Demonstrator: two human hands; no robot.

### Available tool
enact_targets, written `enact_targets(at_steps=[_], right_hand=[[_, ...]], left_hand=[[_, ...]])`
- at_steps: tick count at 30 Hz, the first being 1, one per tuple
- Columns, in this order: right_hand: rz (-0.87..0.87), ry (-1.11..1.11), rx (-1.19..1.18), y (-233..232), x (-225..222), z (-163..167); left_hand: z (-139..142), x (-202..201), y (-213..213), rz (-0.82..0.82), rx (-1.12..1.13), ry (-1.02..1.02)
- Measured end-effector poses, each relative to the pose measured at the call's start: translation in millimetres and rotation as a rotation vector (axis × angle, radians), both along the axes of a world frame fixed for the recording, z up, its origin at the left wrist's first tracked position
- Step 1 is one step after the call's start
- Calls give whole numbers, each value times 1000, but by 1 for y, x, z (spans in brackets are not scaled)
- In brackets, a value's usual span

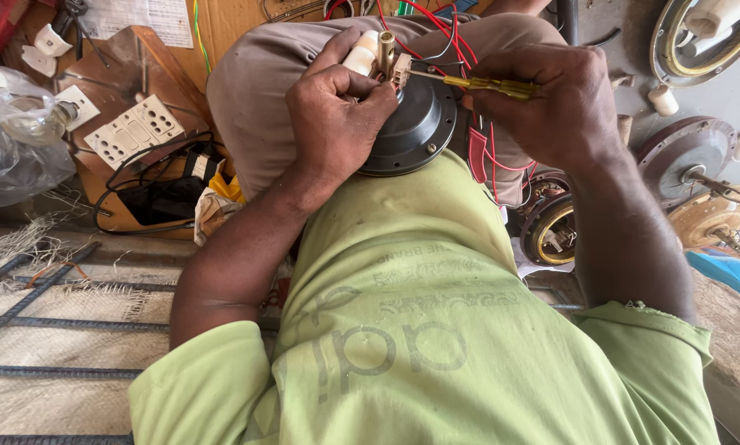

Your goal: The person connects wires and tightens components on a fan motor assembly using a screwdriver and by hand while sitting in a workspace with various fan parts.

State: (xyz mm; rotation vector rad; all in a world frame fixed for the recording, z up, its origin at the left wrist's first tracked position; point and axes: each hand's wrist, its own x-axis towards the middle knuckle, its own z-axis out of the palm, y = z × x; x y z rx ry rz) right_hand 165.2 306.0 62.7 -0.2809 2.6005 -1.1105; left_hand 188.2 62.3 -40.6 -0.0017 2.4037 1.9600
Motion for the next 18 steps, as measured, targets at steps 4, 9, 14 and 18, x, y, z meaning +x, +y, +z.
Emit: enact_targets(at_steps=[4,9,14,18], right_hand=[[-74,-307,-80,-3,3,3],[-117,-474,-68,-5,6,7],[-100,-510,15,-5,6,12],[-34,-392,-12,-6,7,11]], left_hand=[[2,-1,2,9,-46,-10],[5,-4,5,17,-79,-26],[10,-9,8,6,-78,-56],[16,-10,3,-73,11,-114]])
